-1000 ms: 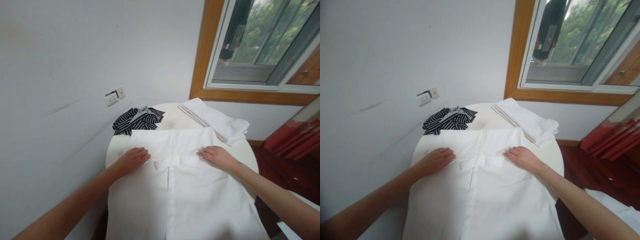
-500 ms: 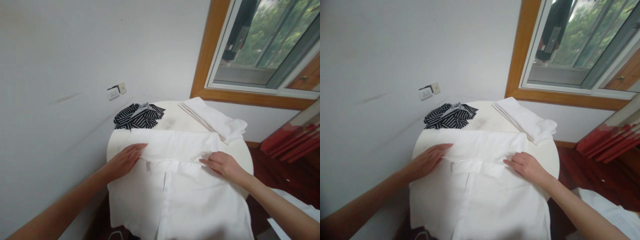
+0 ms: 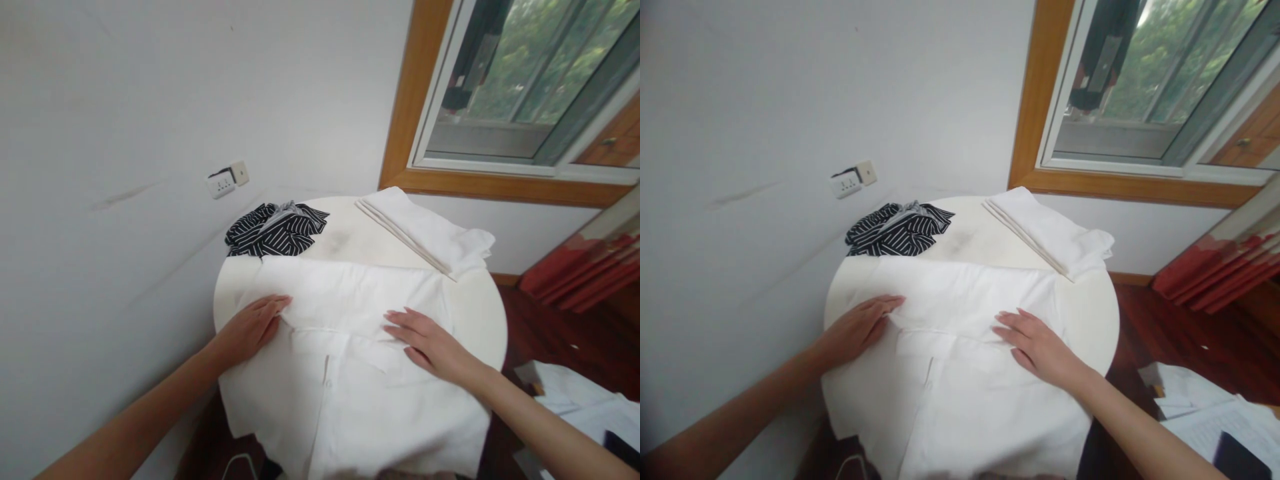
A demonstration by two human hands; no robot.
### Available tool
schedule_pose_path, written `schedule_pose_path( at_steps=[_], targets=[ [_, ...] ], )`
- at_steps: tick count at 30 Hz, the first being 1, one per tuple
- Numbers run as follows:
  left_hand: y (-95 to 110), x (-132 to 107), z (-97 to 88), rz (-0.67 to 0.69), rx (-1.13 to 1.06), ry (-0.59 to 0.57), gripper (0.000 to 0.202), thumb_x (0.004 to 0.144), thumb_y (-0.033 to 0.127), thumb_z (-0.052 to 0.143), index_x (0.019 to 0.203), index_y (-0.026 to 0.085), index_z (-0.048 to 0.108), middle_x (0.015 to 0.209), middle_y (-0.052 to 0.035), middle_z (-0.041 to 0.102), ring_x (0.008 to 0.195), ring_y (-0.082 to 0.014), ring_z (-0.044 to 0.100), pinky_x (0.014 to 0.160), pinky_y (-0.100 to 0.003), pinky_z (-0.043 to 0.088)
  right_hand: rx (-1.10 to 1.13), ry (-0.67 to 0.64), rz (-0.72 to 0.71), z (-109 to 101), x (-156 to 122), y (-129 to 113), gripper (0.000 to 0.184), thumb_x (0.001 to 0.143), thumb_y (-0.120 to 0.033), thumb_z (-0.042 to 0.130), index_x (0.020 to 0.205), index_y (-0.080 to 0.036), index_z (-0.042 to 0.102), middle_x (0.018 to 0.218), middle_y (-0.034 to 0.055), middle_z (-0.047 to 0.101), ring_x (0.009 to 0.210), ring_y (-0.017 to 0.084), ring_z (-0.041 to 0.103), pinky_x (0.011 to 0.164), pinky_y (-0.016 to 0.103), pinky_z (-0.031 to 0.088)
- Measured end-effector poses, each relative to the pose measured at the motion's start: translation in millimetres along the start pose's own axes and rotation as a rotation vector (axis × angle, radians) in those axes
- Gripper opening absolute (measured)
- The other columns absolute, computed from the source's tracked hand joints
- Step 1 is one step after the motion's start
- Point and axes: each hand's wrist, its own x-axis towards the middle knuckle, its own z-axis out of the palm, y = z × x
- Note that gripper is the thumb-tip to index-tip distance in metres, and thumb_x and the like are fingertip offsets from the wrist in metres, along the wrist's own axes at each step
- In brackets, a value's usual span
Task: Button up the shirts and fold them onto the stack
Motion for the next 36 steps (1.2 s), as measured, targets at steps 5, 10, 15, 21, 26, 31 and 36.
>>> schedule_pose_path(
  at_steps=[5,10,15,21,26,31,36],
  targets=[
    [11,6,8.5,-0.062,0.019,0.057,0.035,0.095,0.024,0.039,0.125,0.013,0.052,0.125,-0.0129,0.064,0.117,-0.022,0.059,0.103,-0.041,0.048,-0.049,-0.062,-0.08,-2,13,41,0.052,0.089,-0.011,0.046,0.14,-0.021,0.047,0.146,0.0113,0.048,0.137,0.019,0.041,0.115,0.046,0.032],
    [16,25,21.4,-0.078,0.082,0.09,0.033,0.094,0.023,0.039,0.12,0.014,0.058,0.124,-0.0132,0.064,0.119,-0.023,0.058,0.104,-0.042,0.047,-0.12,-0.064,-0.057,-3,34,91,0.053,0.088,-0.009,0.047,0.139,-0.024,0.049,0.144,0.0096,0.05,0.136,0.019,0.043,0.114,0.048,0.033],
    [7,41,28.3,-0.072,0.068,0.037,0.04,0.093,0.019,0.039,0.129,0.015,0.055,0.137,-0.0128,0.056,0.129,-0.0223,0.05,0.112,-0.048,0.037,-0.092,-0.061,0.006,-7,46,114,0.049,0.092,-0.01,0.044,0.138,-0.023,0.05,0.142,0.0112,0.052,0.133,0.02,0.047,0.112,0.049,0.035],
    [14,36,17.0,-0.102,-0.017,0.12,0.047,0.094,0.016,0.034,0.139,0.017,0.046,0.146,-0.0118,0.047,0.136,-0.0207,0.041,0.114,-0.047,0.033,-0.034,0.045,0.03,-41,43,90,0.051,0.094,-0.012,0.04,0.141,-0.028,0.046,0.148,0.0087,0.046,0.135,0.022,0.044,0.112,0.054,0.032],
    [21,32,11.4,-0.025,0.041,0.112,0.041,0.09,0.016,0.039,0.126,0.019,0.059,0.14,-0.0074,0.055,0.136,-0.0224,0.043,0.118,-0.052,0.024,0.014,0.023,-0.012,-36,26,69,0.043,0.094,-0.017,0.045,0.135,-0.028,0.054,0.139,0.008,0.056,0.131,0.022,0.049,0.113,0.052,0.03],
    [20,28,2.3,0.004,0.056,-0.059,0.041,0.087,0.019,0.045,0.123,0.023,0.064,0.131,-0.0045,0.063,0.127,-0.0221,0.053,0.115,-0.05,0.03,0.093,-0.056,0.01,-21,12,63,0.039,0.095,-0.029,0.05,0.134,-0.026,0.056,0.139,0.0103,0.056,0.132,0.023,0.047,0.114,0.054,0.028],
    [17,45,-19.5,0.005,-0.001,-0.069,0.031,0.094,0.039,0.046,0.104,0.026,0.073,0.113,-0.0021,0.072,0.109,-0.0201,0.065,0.104,-0.042,0.045,0.148,-0.119,0.08,-42,38,64,0.033,0.099,-0.036,0.043,0.115,-0.023,0.069,0.118,0.0076,0.07,0.113,0.022,0.064,0.102,0.041,0.046]
  ],
)
